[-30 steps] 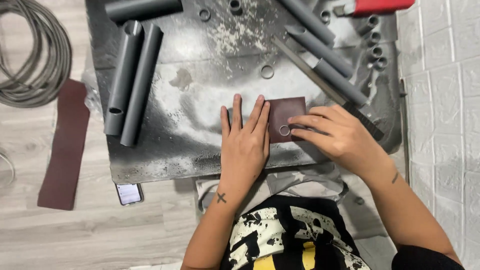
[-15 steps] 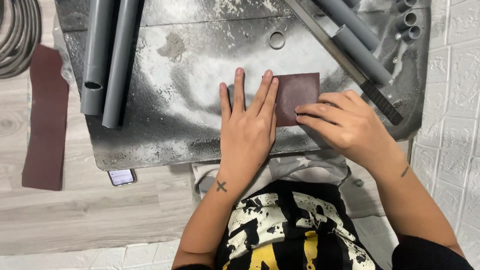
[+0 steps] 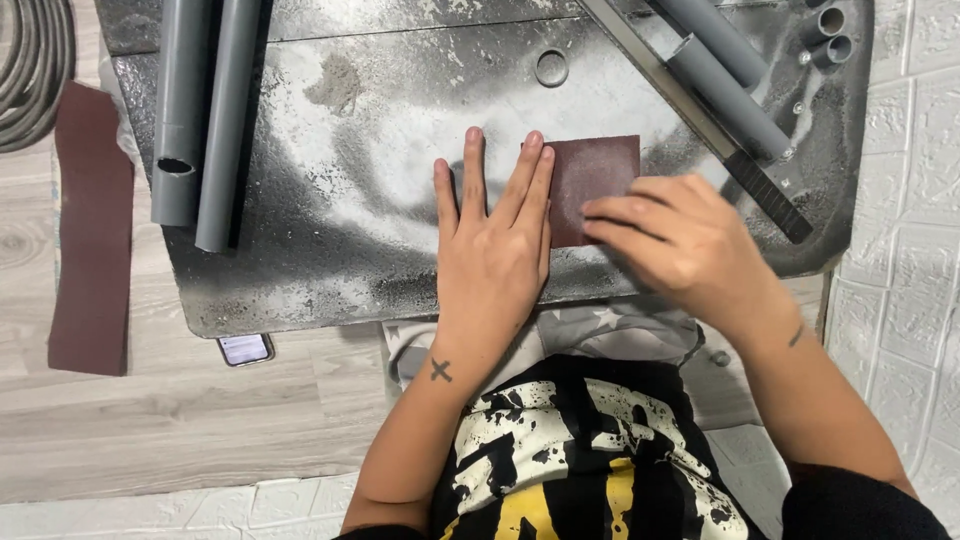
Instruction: Sanding small PVC pipe fittings and assembling them into a larger structure on a workspace on the floor.
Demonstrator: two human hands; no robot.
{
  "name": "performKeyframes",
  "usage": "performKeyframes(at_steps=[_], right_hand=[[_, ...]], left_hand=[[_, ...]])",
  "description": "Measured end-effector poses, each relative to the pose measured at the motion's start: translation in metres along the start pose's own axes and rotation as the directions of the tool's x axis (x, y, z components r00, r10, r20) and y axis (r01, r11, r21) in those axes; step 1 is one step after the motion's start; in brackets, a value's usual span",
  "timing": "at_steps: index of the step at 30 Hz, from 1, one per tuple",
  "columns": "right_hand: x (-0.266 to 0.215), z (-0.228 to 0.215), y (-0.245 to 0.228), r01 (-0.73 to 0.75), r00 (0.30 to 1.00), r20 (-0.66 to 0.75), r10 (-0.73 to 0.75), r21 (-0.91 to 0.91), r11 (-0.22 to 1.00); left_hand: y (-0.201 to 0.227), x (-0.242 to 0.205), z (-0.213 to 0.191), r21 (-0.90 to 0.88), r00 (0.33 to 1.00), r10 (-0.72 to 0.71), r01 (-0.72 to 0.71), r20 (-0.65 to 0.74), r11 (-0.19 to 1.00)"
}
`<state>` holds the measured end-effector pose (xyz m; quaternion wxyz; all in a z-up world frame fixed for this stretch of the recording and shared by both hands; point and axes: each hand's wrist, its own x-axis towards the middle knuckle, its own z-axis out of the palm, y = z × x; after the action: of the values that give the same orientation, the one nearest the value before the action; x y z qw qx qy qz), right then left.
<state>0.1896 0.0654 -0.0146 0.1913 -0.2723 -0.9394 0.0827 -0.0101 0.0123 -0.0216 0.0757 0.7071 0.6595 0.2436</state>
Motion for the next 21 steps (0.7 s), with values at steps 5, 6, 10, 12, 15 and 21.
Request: performKeyframes(at_steps=[5, 6, 10, 12, 15, 21], right_hand=[[0.027, 0.003, 0.006, 0.03, 0.998, -0.055, -0.033, -0.053, 0.998], [0.029, 0.006, 0.011, 0.016, 0.997, -0.08, -0.022, -0.08, 0.997], [0.018, -0.013, 0.011, -0.03, 0.998, -0.062, 0.022, -0.123, 0.992], [0.005, -0.012, 0.009, -0.06, 0.998, -0.026, 0.058, -0.094, 0.994], [0.001, 0.006, -0.001, -0.031, 0.999, -0.028, 0.03, -0.013, 0.999], [0.036, -0.004, 0.005, -0.002, 0.995, -0.098, -0.007, -0.094, 0.996]], left_hand=[[0.0, 0.0, 0.001, 0.017, 1.0, 0.008, -0.008, 0.0, 1.0], [-0.001, 0.0, 0.0, 0.016, 1.0, 0.01, -0.01, -0.007, 1.0], [0.0, 0.0, 0.002, 0.019, 1.0, 0.004, -0.004, -0.01, 1.0], [-0.001, -0.001, 0.004, 0.027, 1.0, 0.009, -0.008, -0.016, 1.0], [-0.001, -0.001, 0.005, 0.027, 1.0, 0.01, -0.009, -0.014, 1.0], [-0.002, -0.001, 0.002, 0.037, 1.0, 0.02, -0.019, -0.017, 0.999]])
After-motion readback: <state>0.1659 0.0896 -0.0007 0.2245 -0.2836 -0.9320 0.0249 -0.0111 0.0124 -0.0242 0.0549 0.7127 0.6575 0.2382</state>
